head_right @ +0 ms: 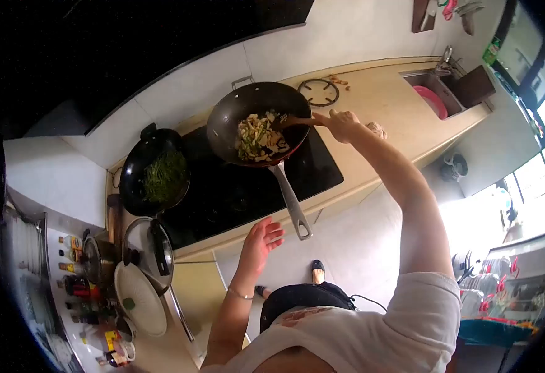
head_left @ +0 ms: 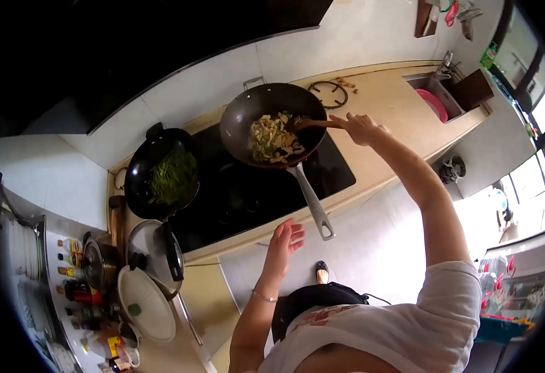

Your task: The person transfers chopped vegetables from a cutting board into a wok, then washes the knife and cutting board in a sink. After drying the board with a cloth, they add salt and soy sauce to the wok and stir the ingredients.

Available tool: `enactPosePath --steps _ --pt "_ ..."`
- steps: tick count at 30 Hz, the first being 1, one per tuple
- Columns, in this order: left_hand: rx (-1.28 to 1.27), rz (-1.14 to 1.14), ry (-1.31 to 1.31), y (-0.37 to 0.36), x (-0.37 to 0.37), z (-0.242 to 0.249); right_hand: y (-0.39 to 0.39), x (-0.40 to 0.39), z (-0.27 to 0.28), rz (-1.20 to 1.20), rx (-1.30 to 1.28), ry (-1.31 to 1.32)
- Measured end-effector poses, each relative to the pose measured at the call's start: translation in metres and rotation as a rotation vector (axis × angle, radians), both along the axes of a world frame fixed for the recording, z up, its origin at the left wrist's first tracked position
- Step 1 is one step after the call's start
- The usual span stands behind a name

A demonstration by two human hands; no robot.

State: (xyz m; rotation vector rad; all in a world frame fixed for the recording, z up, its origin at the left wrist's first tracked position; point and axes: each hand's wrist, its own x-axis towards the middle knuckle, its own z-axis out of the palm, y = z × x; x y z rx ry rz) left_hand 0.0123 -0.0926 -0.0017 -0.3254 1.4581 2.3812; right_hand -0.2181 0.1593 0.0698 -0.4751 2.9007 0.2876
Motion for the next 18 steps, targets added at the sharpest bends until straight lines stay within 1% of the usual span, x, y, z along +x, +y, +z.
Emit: enactPosePath --steps 1,2,4,5,6,7,8,9,10,11,12,13,14,15,16,18 --pt "0.121 0.002 -0.067 0.010 -0.007 -0.005 -0.004 0.003 0.004 0.017 -0.005 -0.018" --pt "0.116 0.019 -0.080 0.018 -0.015 -0.009 -0.010 0.011 0.022 0.076 -0.023 -0.044" --pt "0.296 -0.098 -0.117 0.033 -0.031 -0.014 -0.008 0.017 0.043 0.135 -0.043 -0.079" --pt "0.295 -0.092 -0.126 0.040 -0.036 -0.015 -0.004 0.018 0.046 0.182 -0.050 -0.058" --pt "0.347 -0.073 -0.144 0.047 -0.039 -0.016 -0.001 0.020 0.052 0.226 -0.057 -0.038" --pt "0.399 -0.054 -0.163 0.053 -0.042 -0.016 -0.005 0.027 0.069 0.226 -0.060 -0.049" --pt "0.411 -0.029 -0.177 0.058 -0.044 -0.013 -0.013 0.038 0.093 0.216 -0.084 -0.119" --pt "0.409 -0.032 -0.186 0.063 -0.044 -0.011 -0.018 0.043 0.104 0.205 -0.103 -0.185" --pt "0.429 -0.015 -0.189 0.068 -0.044 -0.008 -0.019 0.040 0.094 0.200 -0.170 -0.186" --pt "0.454 0.003 -0.189 0.072 -0.046 -0.001 -0.026 0.038 0.083 0.195 -0.164 -0.188" --pt "0.444 0.074 -0.229 0.076 -0.046 0.010 -0.039 0.039 0.069 0.184 -0.166 -0.138" --pt "0.446 0.070 -0.233 0.075 -0.046 0.003 -0.049 0.037 0.055 0.171 -0.171 -0.090" --pt "0.475 0.030 -0.166 0.073 -0.045 -0.007 -0.058 0.032 0.039 0.166 -0.169 -0.092" --pt "0.505 -0.006 -0.096 0.073 -0.045 -0.015 -0.066 0.026 0.024 0.073 -0.273 -0.046" --pt "0.443 0.049 -0.163 0.074 -0.044 0.000 -0.075 0.024 0.018 -0.022 -0.379 -0.002" --pt "0.446 0.050 -0.163 0.075 -0.043 -0.001 -0.083 0.016 0.019 -0.042 -0.407 0.026"
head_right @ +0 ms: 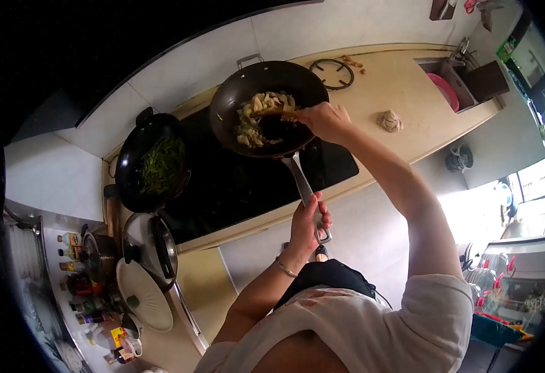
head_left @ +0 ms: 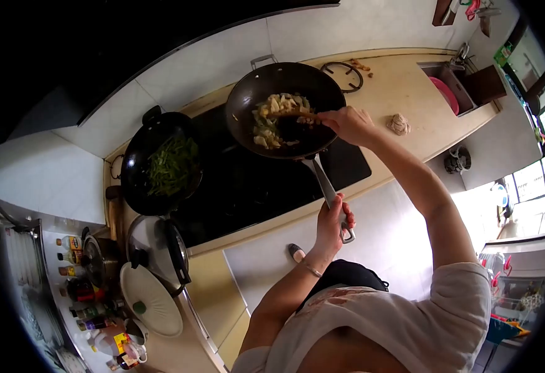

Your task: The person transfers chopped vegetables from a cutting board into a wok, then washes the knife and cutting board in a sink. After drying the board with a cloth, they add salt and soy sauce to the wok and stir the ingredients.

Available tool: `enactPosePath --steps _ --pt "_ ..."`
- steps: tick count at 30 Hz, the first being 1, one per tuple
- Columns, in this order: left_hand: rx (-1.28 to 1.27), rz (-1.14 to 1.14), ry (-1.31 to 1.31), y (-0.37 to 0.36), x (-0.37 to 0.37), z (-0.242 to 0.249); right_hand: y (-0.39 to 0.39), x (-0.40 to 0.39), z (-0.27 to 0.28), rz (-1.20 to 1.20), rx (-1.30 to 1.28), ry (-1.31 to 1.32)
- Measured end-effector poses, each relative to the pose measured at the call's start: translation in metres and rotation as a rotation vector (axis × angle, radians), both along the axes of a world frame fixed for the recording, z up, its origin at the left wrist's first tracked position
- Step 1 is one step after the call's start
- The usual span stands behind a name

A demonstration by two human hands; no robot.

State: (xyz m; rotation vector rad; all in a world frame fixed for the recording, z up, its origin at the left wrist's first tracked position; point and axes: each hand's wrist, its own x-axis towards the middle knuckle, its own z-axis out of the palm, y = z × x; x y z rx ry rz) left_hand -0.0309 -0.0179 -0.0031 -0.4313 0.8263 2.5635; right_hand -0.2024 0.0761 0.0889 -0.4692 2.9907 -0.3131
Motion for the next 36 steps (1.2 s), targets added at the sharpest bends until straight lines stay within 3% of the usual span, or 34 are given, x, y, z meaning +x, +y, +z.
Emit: enactPosePath --steps 6,9,12,15,18,21,25,29,31,32,36 --pt "-0.033 0.009 0.020 0.001 -0.003 0.003 -0.033 -0.055 -0.037 0.015 -0.028 0.140" --pt "-0.021 0.016 0.020 0.001 -0.001 0.004 -0.030 -0.034 -0.044 0.025 0.028 0.097" --pt "-0.030 0.031 -0.030 0.001 0.000 0.008 0.000 0.001 -0.016 0.075 0.093 0.105" --pt "-0.049 0.044 -0.010 0.002 0.001 0.001 0.030 0.015 0.034 0.094 0.178 -0.089" --pt "-0.049 0.062 -0.033 0.003 0.002 0.005 0.059 0.019 0.057 0.244 0.005 -0.113" --pt "-0.076 0.071 -0.050 0.002 0.001 0.007 0.051 0.017 0.035 0.345 0.029 -0.140" --pt "-0.077 0.089 -0.046 0.002 0.003 0.004 0.023 -0.021 -0.021 0.185 -0.031 -0.010" --pt "-0.107 0.075 -0.036 0.001 0.002 0.006 0.008 -0.062 -0.022 0.273 -0.216 0.057" --pt "-0.104 0.072 -0.023 0.002 0.002 0.008 -0.012 -0.070 -0.014 0.134 -0.217 -0.030" --pt "-0.109 0.075 -0.022 0.003 0.002 0.009 -0.022 -0.082 -0.027 0.143 0.013 -0.011" --pt "-0.127 0.070 -0.010 0.001 0.002 0.007 0.006 -0.042 -0.031 0.259 0.058 0.038"
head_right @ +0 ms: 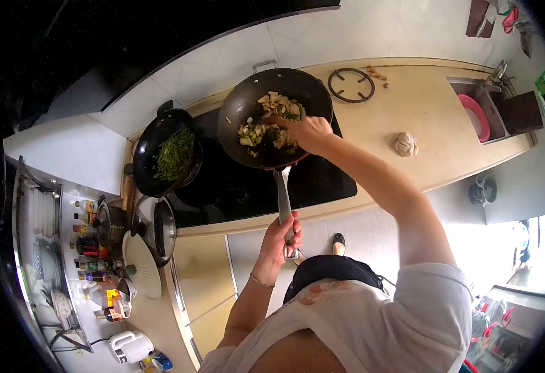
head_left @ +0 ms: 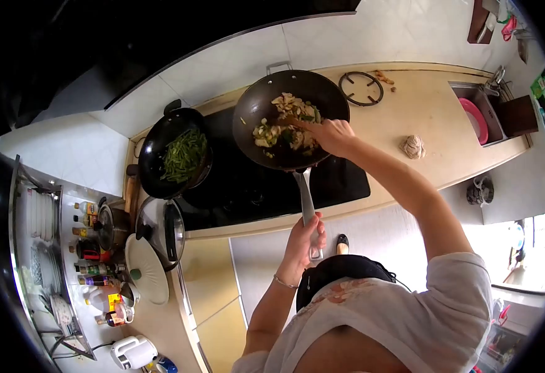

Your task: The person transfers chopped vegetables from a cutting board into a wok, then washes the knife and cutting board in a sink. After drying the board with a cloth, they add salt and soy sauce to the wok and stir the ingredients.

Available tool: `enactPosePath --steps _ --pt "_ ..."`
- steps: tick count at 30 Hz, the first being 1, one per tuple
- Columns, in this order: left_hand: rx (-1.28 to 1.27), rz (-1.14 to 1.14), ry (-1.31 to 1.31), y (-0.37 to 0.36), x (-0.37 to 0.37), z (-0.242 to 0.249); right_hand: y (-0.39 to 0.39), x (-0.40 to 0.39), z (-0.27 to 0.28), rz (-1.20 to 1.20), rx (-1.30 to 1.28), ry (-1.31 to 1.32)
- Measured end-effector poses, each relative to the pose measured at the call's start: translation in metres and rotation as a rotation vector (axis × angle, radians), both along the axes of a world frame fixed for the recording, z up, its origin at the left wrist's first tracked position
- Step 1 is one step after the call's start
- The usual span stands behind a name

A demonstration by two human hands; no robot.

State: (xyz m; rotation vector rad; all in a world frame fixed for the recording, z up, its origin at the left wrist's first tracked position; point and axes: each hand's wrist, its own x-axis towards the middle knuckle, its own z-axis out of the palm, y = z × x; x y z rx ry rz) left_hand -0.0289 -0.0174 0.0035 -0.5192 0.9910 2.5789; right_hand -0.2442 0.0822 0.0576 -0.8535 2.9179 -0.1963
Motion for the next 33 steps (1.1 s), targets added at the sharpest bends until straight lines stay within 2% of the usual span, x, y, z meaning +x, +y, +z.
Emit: enactPosePath --steps 3,6,8,12,15,17,21,23,24,27,31,33 --pt "-0.003 -0.015 0.003 0.000 0.000 0.000 0.034 0.022 0.027 -0.008 0.133 -0.104" --pt "0.005 -0.016 -0.011 0.000 0.000 -0.001 0.064 0.029 0.074 0.026 0.111 -0.076" --pt "0.008 -0.015 -0.017 0.000 0.000 -0.002 0.075 0.035 0.101 0.076 -0.013 -0.100" --pt "0.044 -0.012 0.005 0.000 0.000 -0.002 0.064 0.028 0.075 0.115 0.136 -0.168" --pt "0.030 -0.005 -0.009 0.001 0.001 -0.002 0.042 0.003 0.038 -0.022 0.057 -0.075" --pt "0.031 0.002 -0.009 0.000 -0.001 -0.001 0.033 -0.022 0.030 -0.040 -0.148 0.063" --pt "0.015 0.003 -0.009 0.002 0.000 0.000 0.009 -0.057 0.018 -0.100 -0.185 0.056" --pt "0.025 0.004 0.006 0.001 0.001 -0.003 0.002 -0.057 0.015 -0.150 -0.142 0.016" --pt "0.024 -0.001 -0.002 0.000 0.002 -0.003 0.007 -0.049 0.010 -0.097 -0.007 0.056" --pt "0.035 0.017 -0.002 0.002 0.002 -0.003 0.034 -0.024 -0.001 -0.080 0.020 0.016" --pt "0.006 0.017 -0.029 0.002 0.001 -0.002 0.068 0.005 0.070 -0.116 0.097 -0.082" --pt "0.014 -0.001 -0.015 0.001 0.001 -0.003 0.083 0.005 0.103 0.005 0.048 -0.049"
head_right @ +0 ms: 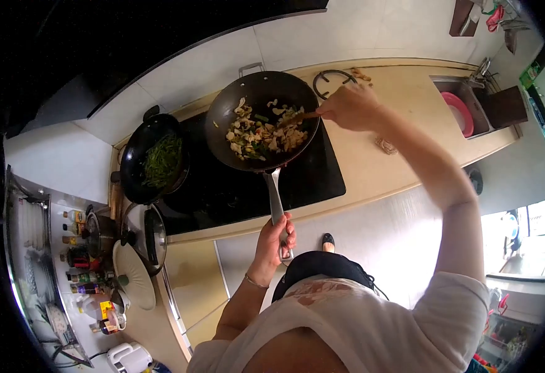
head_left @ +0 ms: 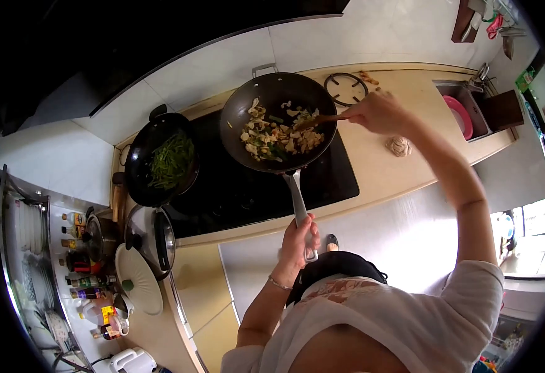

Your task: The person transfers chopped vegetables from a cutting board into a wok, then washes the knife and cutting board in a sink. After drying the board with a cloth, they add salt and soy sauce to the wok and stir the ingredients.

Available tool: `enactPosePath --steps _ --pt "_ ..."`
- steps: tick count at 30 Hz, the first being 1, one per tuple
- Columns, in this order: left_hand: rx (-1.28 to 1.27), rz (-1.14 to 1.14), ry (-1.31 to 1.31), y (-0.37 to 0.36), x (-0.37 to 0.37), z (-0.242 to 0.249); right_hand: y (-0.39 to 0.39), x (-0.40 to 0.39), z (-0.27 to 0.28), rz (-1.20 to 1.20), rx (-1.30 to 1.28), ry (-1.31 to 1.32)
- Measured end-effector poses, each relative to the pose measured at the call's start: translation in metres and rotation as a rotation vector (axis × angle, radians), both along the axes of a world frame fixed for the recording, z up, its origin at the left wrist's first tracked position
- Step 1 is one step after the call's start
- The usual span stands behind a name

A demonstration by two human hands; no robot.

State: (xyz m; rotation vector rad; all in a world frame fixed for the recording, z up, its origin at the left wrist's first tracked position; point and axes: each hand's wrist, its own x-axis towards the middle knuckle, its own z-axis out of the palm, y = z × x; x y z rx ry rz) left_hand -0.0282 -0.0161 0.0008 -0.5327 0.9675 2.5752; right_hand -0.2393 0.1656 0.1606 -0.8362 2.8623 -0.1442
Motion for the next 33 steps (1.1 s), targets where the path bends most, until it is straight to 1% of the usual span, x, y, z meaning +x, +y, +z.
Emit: enactPosePath --steps 1,3,4,6,7,8,9,10,12,14,15,16,18,20,21,22,23,24,26,27,28,30,31,33 --pt "0.001 -0.004 0.001 -0.001 0.000 0.001 0.002 -0.001 0.009 -0.004 0.001 0.001" --pt "-0.006 -0.017 -0.022 -0.001 -0.001 0.003 0.007 -0.003 0.020 0.205 0.156 -0.006" --pt "-0.003 -0.024 -0.020 -0.001 -0.001 0.002 -0.002 -0.003 0.019 0.198 0.159 -0.004" --pt "0.021 0.008 0.003 0.000 0.000 0.000 -0.031 -0.007 0.004 0.137 0.497 -0.002" --pt "0.022 0.008 0.001 0.000 0.001 -0.001 -0.032 -0.016 -0.011 0.137 0.498 -0.004" --pt "0.020 0.008 -0.005 0.000 0.001 0.000 -0.032 -0.033 -0.028 0.144 0.315 0.075" --pt "0.019 0.010 -0.008 0.000 0.000 0.001 -0.033 -0.049 -0.034 0.153 0.132 0.156" --pt "0.018 0.012 -0.007 0.000 0.000 0.001 -0.032 -0.061 -0.024 0.155 0.130 0.157" --pt "0.003 0.003 -0.013 -0.001 0.000 0.000 -0.026 -0.081 0.005 0.070 0.288 -0.191" --pt "-0.007 0.000 -0.015 0.000 0.001 0.002 -0.009 -0.097 0.013 -0.180 0.068 -0.396" --pt "-0.021 -0.004 -0.016 0.000 0.001 0.003 -0.004 -0.110 0.009 -0.104 0.191 -0.376" --pt "-0.025 0.000 -0.012 0.000 0.002 0.006 0.000 -0.116 -0.002 -0.100 0.188 -0.372" --pt "-0.025 -0.001 -0.039 0.000 0.002 0.011 0.002 -0.134 -0.024 -0.428 0.039 -0.687" --pt "-0.003 0.020 -0.035 0.001 0.002 0.009 -0.004 -0.142 -0.055 -0.431 -0.130 -0.784" --pt "0.010 0.022 -0.025 0.001 0.003 0.008 0.001 -0.167 -0.104 -0.067 -0.184 -0.613" --pt "0.024 0.020 -0.015 0.001 0.002 0.007 0.006 -0.189 -0.141 0.288 -0.233 -0.431" --pt "0.021 0.027 -0.012 0.002 0.002 0.008 -0.013 -0.173 -0.126 0.344 -0.195 -0.427" --pt "0.023 0.023 -0.017 0.002 0.002 0.010 -0.027 -0.156 -0.112 0.351 -0.199 -0.427" --pt "0.020 0.029 -0.029 0.001 0.002 0.011 -0.043 -0.136 -0.087 -0.129 -0.478 -0.723" --pt "0.021 0.021 -0.039 0.001 0.003 0.011 -0.039 -0.133 -0.075 -0.103 -0.488 -0.716" --pt "0.024 0.012 -0.046 0.001 0.003 0.010 -0.035 -0.140 -0.076 -0.097 -0.487 -0.722" --pt "0.040 0.007 -0.044 0.000 0.004 0.008 -0.025 -0.159 -0.075 -0.171 -0.482 -0.658" --pt "0.059 -0.002 -0.039 0.000 0.003 0.007 -0.030 -0.166 -0.076 -0.215 -0.426 -0.621" --pt "0.045 -0.002 -0.033 -0.001 0.003 0.008 -0.044 -0.177 -0.087 -0.191 -0.444 -0.650"
